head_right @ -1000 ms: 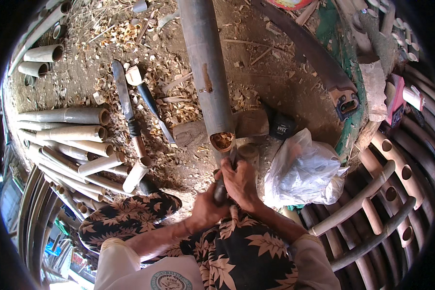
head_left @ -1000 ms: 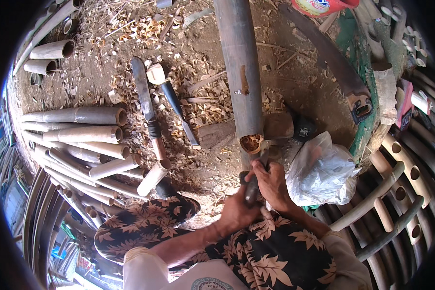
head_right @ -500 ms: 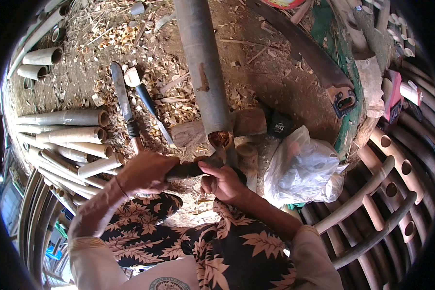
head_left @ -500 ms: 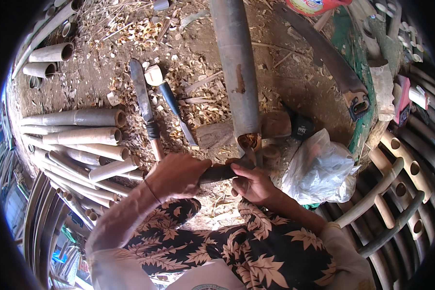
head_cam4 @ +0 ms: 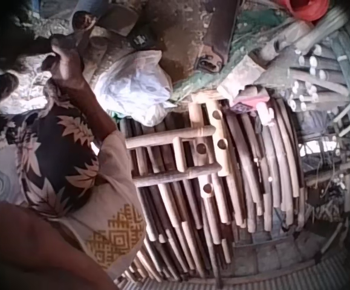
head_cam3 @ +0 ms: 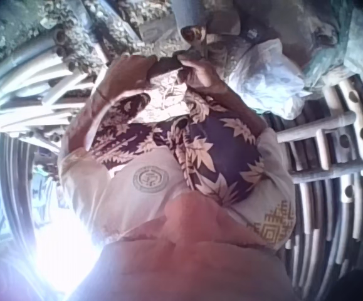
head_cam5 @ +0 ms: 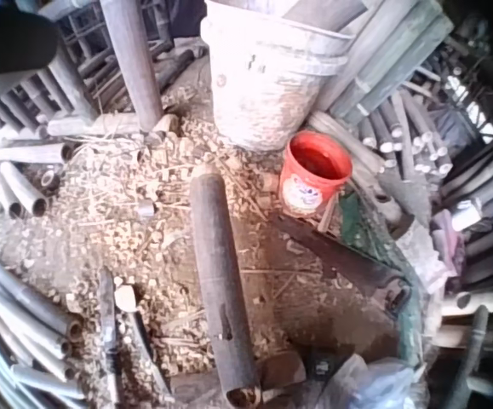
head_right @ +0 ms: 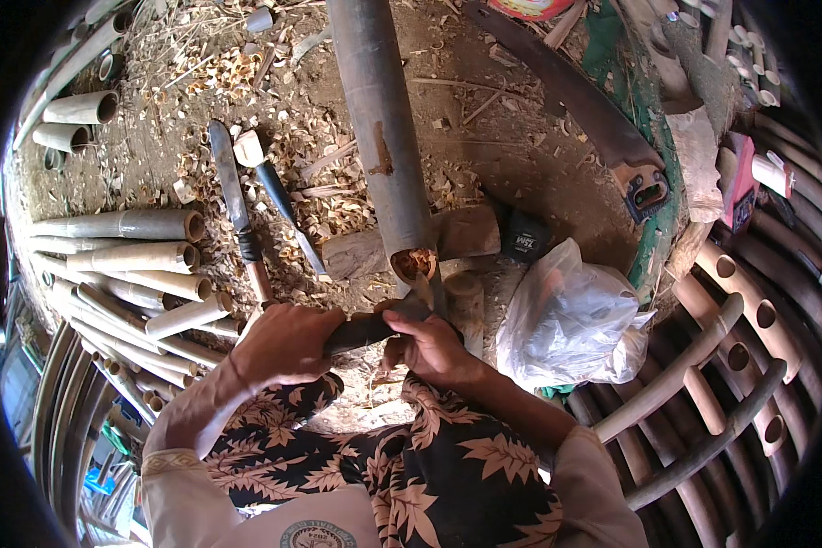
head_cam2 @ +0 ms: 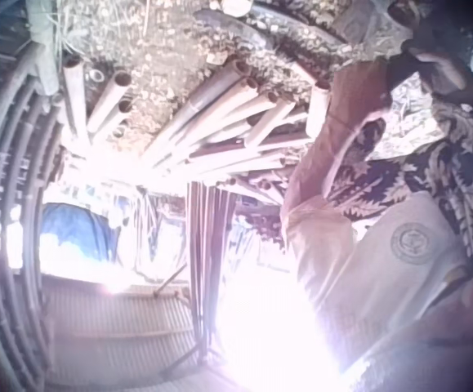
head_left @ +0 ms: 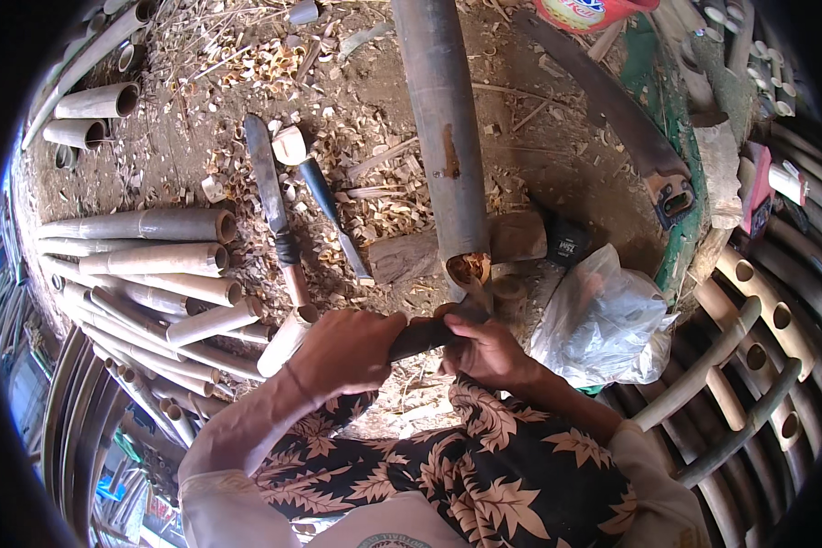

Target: The person uses a curved blade to shave and shape a bamboo tube, then uses a smaller blade to carve out an opening on another bamboo piece.

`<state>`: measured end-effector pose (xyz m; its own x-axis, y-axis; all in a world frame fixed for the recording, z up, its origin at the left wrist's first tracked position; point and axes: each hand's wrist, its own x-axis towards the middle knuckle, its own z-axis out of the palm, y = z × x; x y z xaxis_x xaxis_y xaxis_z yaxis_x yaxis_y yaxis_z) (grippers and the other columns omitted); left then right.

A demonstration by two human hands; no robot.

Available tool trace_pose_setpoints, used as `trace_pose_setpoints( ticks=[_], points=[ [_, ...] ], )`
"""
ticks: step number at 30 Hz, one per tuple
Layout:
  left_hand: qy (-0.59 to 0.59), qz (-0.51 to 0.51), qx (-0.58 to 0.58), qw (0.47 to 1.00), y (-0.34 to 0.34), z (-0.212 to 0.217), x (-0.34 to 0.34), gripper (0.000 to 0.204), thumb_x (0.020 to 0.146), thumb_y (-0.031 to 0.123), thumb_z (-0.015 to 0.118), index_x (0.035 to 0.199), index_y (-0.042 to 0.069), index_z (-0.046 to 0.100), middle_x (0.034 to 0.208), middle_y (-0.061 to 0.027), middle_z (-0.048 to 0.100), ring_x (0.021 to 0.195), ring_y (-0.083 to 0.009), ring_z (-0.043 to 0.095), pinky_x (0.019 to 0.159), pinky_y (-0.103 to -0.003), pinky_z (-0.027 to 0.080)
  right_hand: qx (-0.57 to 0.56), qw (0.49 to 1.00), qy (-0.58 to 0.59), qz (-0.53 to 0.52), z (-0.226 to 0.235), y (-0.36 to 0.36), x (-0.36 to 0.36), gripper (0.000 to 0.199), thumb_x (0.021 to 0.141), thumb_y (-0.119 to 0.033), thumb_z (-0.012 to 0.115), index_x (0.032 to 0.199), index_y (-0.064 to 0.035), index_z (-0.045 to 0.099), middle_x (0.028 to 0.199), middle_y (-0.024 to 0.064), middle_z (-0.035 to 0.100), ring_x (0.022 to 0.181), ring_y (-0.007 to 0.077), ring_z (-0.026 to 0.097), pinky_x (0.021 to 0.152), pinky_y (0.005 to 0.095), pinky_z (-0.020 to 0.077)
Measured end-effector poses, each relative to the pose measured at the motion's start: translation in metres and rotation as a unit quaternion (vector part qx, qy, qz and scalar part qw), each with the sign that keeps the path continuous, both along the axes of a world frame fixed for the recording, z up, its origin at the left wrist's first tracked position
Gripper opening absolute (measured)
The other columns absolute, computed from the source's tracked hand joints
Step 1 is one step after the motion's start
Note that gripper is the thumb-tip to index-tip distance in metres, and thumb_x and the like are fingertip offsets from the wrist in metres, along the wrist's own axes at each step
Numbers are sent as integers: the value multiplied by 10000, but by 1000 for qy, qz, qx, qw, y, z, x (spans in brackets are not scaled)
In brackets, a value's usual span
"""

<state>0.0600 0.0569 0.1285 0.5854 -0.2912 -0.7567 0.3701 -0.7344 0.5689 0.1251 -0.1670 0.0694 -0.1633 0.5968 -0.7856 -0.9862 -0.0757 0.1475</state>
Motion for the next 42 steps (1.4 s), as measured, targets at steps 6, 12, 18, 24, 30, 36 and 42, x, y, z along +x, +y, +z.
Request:
trace_pose_setpoints(
  ticks=[6, 12, 18, 24, 30, 36, 42],
  points=[
    [84, 221, -72, 969, -71, -22, -46, 330, 755, 194, 676, 1029, 66, 544, 742, -178, 658, 691, -353, 680, 645, -456, 552, -96, 942, -232, 222, 18, 0, 21, 256, 955, -250, 565, 932, -5, 635, 686, 52, 591, 492, 155, 578, 469, 275, 471],
    [101, 495, -115, 856, -185, -24, -34, 926, 741, 227, 700, 1492, 52, 187, 863, -312, 652, 810, -474, 652, 733, -477, 537, -141, 740, -506, 419, 1, -22, 18, 397, 1017, -306, 427, 918, 32, 610, 686, 103, 661, 554, 191, 620, 531, 349, 464],
    [-27, 480, -63, 875, -206, -33, -41, 783, 735, 171, 718, 1402, 21, 339, 936, -258, 644, 838, -436, 654, 711, -473, 541, -102, 722, -598, 332, 13, -33, 25, 319, 996, -246, 431, 859, -30, 622, 609, 97, 650, 574, 319, 645, 586, 410, 499],
    [-224, 401, -1, 888, -154, 8, -9, 521, 711, 124, 732, 1171, 6, 519, 897, -193, 638, 785, -371, 675, 657, -415, 559, -75, 591, -655, 465, 121, -60, 80, 278, 816, -253, 747, 907, -42, 591, 753, 100, 634, 690, 234, 643, 659, 384, 503],
    [-293, 324, -182, 881, -116, 37, 34, 473, 786, 251, 709, 1125, -52, 582, 959, -225, 652, 798, -339, 682, 711, -406, 555, 200, 218, -896, 330, 96, -28, 121, 502, 703, -118, 768, 1163, -23, 588, 911, 93, 632, 796, 235, 646, 754, 358, 527],
    [-159, 746, -244, 599, -81, -7, -2, 787, 824, 552, 678, 1286, -64, 514, 1193, -199, 610, 1098, -271, 596, 951, -420, 482, 123, 705, -698, 28, 34, -37, 131, 144, 839, -79, 647, 935, -6, 568, 782, 45, 600, 733, 155, 625, 715, 338, 550],
    [-35, 692, -170, 701, -141, -98, -31, 940, 723, 544, 793, 1306, -112, 457, 1264, -257, 555, 1194, -313, 530, 1045, -389, 399, 165, 676, -718, 3, -3, -8, 114, 116, 775, -54, 701, 802, -32, 590, 744, 52, 606, 651, 153, 597, 618, 309, 497]
  ],
)
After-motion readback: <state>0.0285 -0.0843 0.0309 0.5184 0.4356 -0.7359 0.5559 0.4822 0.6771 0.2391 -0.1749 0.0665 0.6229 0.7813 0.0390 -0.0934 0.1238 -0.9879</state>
